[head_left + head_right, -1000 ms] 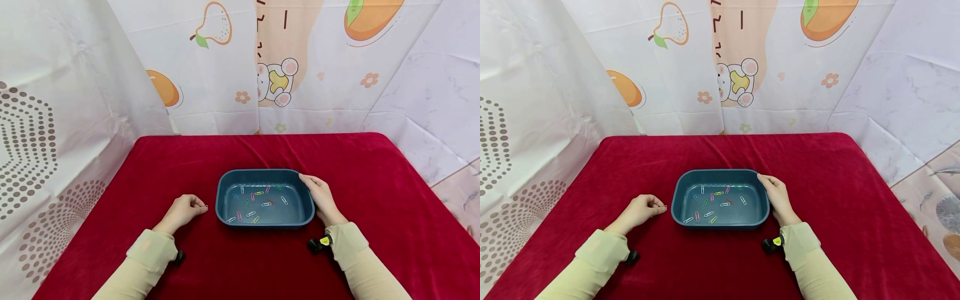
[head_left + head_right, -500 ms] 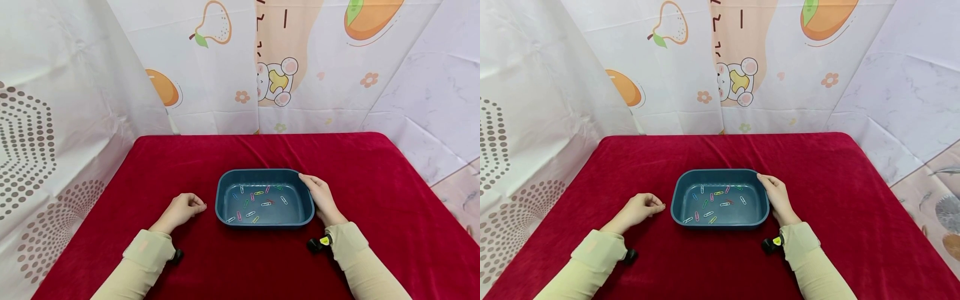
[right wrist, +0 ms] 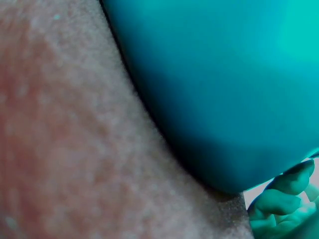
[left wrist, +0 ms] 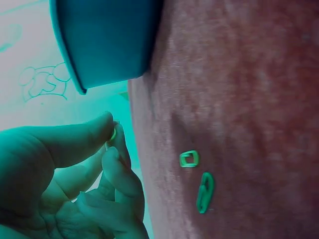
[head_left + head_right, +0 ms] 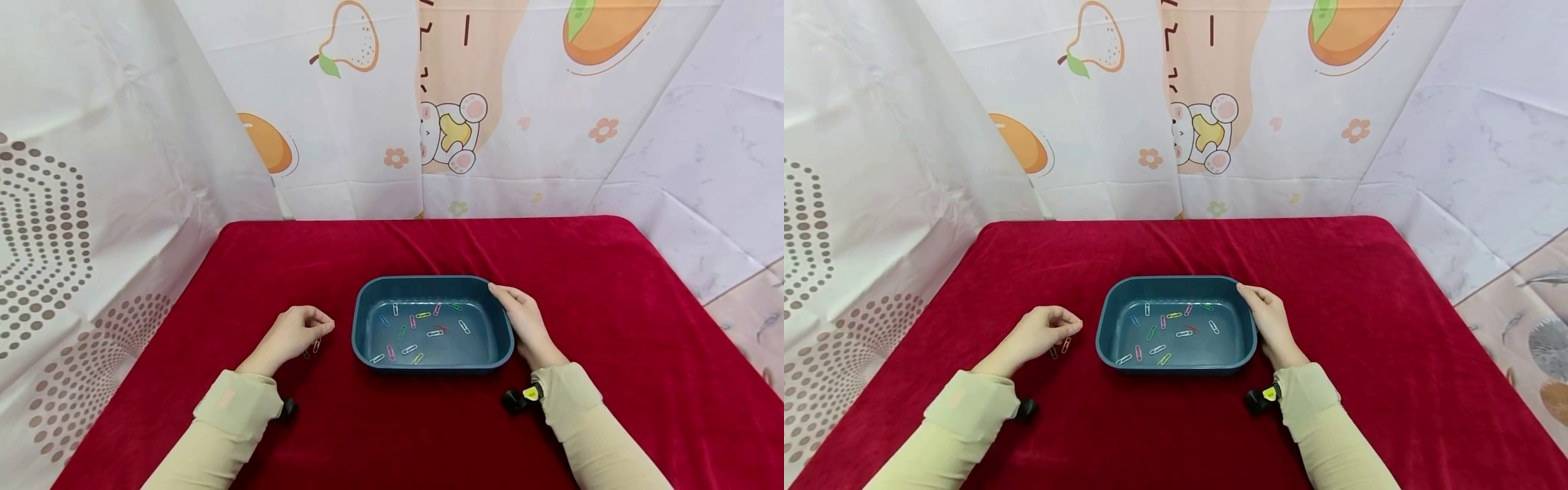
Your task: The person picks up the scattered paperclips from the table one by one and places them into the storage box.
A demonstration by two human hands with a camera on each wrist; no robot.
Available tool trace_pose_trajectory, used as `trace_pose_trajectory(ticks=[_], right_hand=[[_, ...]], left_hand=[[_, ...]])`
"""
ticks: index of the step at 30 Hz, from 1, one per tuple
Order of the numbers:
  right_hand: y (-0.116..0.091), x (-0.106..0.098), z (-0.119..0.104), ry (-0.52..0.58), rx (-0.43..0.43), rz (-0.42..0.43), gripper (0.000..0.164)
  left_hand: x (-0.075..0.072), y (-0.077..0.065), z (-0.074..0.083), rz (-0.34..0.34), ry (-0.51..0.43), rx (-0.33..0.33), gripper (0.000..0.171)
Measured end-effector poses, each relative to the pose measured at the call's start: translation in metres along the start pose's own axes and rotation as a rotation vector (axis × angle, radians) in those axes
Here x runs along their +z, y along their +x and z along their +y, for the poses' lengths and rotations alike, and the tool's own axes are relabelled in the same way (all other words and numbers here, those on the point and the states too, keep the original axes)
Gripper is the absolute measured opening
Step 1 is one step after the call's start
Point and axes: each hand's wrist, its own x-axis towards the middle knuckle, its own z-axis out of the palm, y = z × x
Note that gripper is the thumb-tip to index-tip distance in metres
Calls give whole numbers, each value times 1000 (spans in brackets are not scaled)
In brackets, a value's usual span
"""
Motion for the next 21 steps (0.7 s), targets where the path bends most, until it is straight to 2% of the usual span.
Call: trace_pose_trajectory(ticks=[11, 21], right_hand=[[-1, 0, -1, 7, -5, -6, 47], [-3, 0, -2, -7, -17, -16, 49]], left_hand=[[-11, 1, 19, 21, -30, 33, 16], [-20, 6, 39, 11, -63, 57, 15]])
